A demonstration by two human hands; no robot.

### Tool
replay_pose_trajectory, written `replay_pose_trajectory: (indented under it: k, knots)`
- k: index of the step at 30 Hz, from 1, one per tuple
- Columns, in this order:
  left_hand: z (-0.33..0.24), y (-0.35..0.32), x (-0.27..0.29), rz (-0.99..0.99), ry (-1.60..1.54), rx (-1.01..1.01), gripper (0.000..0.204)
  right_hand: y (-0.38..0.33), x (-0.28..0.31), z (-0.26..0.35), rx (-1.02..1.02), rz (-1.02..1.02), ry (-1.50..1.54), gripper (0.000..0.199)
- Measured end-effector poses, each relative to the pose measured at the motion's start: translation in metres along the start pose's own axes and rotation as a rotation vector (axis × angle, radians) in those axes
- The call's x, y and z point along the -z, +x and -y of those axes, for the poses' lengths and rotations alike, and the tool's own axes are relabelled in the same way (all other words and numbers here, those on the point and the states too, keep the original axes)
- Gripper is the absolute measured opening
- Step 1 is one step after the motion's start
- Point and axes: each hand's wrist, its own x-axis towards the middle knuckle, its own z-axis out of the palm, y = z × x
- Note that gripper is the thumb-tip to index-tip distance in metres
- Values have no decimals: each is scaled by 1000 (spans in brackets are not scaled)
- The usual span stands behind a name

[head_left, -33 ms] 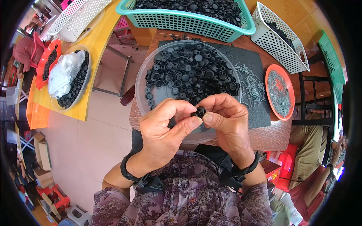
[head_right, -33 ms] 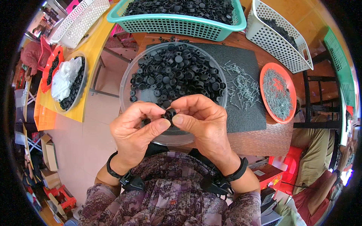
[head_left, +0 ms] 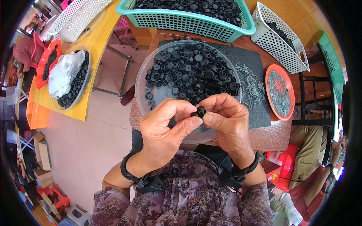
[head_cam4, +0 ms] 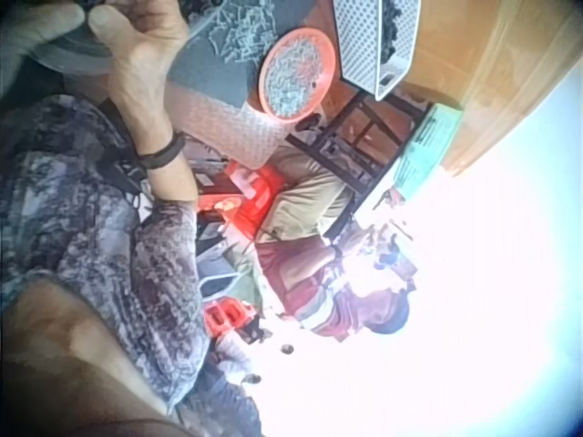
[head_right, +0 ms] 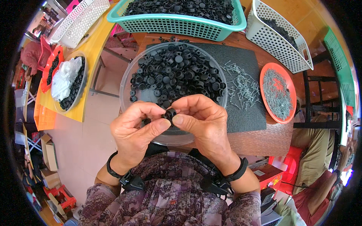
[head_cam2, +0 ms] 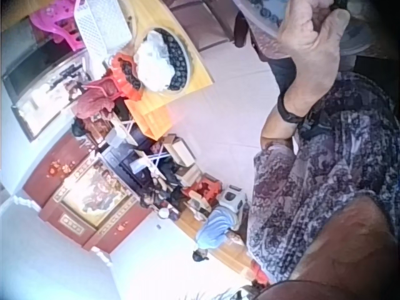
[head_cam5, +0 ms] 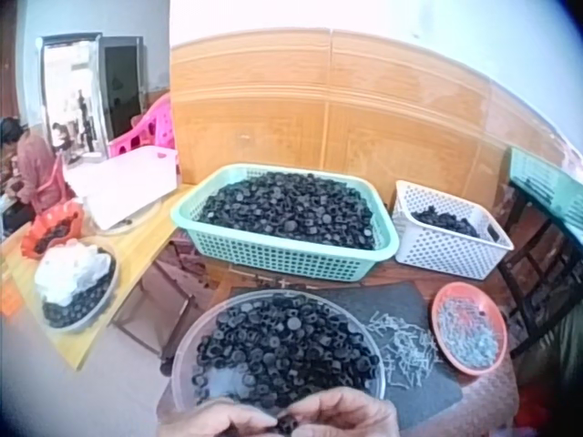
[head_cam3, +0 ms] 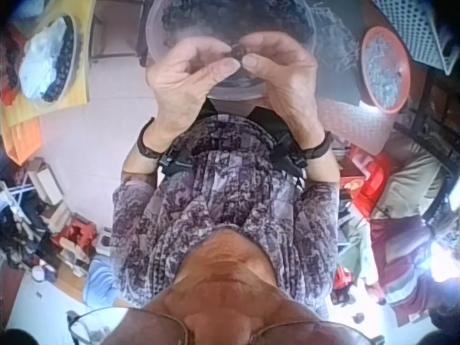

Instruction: Manually assembling small black plastic components by hand in a workshop.

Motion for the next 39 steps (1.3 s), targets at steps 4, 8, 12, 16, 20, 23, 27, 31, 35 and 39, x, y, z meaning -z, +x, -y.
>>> replay_pose_trajectory:
  k: [4, 8, 12, 16, 20, 23, 27, 31, 35, 39]
  knots:
    - [-1, 0, 1, 39, -48, 72, 22, -3, -2, 1, 8, -58, -71, 18]
    - [-2, 2, -1, 37, -51, 67, 25, -4, -4, 1, 80, -49, -85, 19]
    - [-2, 3, 0, 53, 42, 21, 29, -4, -3, -3, 124, -56, -169, 18]
    - [-1, 3, 0, 61, 113, -25, 29, -6, -3, -3, 113, -55, -232, 17]
    - [-1, 4, 0, 76, 155, -48, 29, -4, -3, -1, 93, -64, -275, 16]
    - [-2, 6, 1, 75, 160, -35, 29, -2, -4, 0, 112, -83, -287, 15]
    - [-4, 6, 1, 97, 190, -46, 28, -2, -1, 2, 119, -55, -282, 13]
    - [-3, 9, 1, 111, 181, -15, 29, 1, 1, 4, 131, -9, -283, 12]
    - [-4, 11, 2, 154, 172, -7, 31, 2, 3, 6, 119, -8, -280, 12]
    - [-1, 11, 2, 193, 181, 22, 28, 1, 5, 6, 164, -5, -410, 11]
